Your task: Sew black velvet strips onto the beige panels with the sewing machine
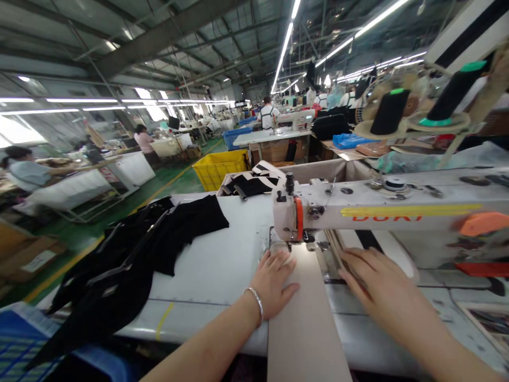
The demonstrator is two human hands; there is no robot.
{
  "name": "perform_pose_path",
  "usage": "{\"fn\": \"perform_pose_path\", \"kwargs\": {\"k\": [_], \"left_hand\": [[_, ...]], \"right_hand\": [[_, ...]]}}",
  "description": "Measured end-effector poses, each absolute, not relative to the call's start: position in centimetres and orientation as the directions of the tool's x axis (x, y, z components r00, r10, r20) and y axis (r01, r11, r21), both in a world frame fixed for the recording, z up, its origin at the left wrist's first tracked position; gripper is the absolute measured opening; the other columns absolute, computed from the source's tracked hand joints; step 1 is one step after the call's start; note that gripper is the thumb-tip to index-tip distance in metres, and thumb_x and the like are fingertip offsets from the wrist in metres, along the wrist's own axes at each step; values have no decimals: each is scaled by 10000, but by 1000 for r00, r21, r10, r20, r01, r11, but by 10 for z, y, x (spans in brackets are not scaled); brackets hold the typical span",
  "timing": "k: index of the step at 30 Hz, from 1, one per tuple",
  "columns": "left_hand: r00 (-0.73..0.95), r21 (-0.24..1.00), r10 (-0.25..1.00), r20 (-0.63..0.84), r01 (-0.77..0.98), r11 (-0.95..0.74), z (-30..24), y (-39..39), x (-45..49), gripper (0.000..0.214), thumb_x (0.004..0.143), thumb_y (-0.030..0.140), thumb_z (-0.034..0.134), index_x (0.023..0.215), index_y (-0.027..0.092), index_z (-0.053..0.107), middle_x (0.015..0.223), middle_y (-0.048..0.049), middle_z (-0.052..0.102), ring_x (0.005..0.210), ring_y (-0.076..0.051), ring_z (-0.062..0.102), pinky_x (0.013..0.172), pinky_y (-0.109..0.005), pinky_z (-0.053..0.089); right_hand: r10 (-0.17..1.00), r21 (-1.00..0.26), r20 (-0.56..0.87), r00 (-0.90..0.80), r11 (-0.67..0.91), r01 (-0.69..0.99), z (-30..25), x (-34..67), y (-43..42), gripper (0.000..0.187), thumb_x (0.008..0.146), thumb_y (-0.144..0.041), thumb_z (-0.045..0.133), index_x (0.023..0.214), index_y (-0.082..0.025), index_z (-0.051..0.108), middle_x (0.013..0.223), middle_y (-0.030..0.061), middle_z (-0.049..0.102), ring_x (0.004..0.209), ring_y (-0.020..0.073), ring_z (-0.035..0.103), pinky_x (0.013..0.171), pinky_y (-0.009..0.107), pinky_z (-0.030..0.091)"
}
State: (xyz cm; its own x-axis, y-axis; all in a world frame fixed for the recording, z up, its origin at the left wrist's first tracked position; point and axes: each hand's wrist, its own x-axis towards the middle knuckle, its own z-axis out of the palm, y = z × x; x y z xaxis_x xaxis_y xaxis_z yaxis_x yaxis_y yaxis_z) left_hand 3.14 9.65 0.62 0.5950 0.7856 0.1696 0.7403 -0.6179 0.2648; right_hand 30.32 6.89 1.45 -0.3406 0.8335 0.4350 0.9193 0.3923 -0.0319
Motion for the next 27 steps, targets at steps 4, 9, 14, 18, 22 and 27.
{"fn": "perform_pose_path", "kwargs": {"k": [4, 9, 14, 18, 22, 27], "left_hand": [[594, 253, 779, 199, 737, -627, 3, 96, 31, 540, 903, 475, 510, 1389, 262, 412, 1483, -46, 363, 1394, -252, 288, 1186, -507, 196], [516, 242, 848, 120, 814, -529, 28, 135, -33, 343, 956, 299, 426, 1277, 311, 547, 1292, 27, 581, 1220, -134, 514, 1085, -285, 404], [-109, 109, 971, 211, 990, 88, 73, 170, -168, 373, 932, 187, 376, 1248, 108, 557, 1300, -140, 547, 1230, -284, 494, 1085, -454, 351], [-300, 79, 945, 128, 953, 292, 78, 175, -233, 351, 882, 251, 518, 1198, 118, 594, 1193, -143, 625, 1137, -282, 575, 1004, -382, 429], [-294, 77, 954, 65, 954, 289, 66, 171, -237, 558, 755, 247, 676, 1289, 167, 534, 1248, -84, 609, 1131, -236, 585, 974, -277, 447], [-283, 62, 949, 136, 959, 277, 97, 165, -223, 410, 744, 103, 596, 1153, 98, 616, 1164, -140, 627, 1094, -298, 594, 977, -360, 443]], "right_hand": [[759, -108, 452, -469, 568, 816, -8, 240, 72, 372, 915, -177, 378, 1232, -151, 571, 1215, 107, 600, 1132, 229, 539, 998, 402, 434], [748, -88, 483, -456, 559, 824, -38, 217, 81, 457, 926, -333, 431, 1347, -163, 485, 1358, 109, 507, 1239, 255, 473, 1041, 449, 402], [735, -36, 492, -467, 553, 833, -47, 226, 85, 461, 912, -393, 450, 1337, -225, 511, 1379, 64, 500, 1241, 259, 473, 1031, 463, 403], [734, -34, 501, -459, 546, 837, -47, 224, 85, 465, 901, -388, 460, 1335, -232, 516, 1376, 55, 506, 1237, 259, 477, 1017, 455, 413], [736, -43, 505, -450, 543, 839, -42, 222, 83, 463, 906, -386, 453, 1338, -231, 514, 1364, 64, 517, 1220, 264, 493, 1012, 458, 413], [739, -73, 503, -449, 554, 829, -38, 223, 83, 455, 914, -361, 444, 1350, -241, 497, 1332, 68, 544, 1194, 255, 516, 993, 449, 424]]}}
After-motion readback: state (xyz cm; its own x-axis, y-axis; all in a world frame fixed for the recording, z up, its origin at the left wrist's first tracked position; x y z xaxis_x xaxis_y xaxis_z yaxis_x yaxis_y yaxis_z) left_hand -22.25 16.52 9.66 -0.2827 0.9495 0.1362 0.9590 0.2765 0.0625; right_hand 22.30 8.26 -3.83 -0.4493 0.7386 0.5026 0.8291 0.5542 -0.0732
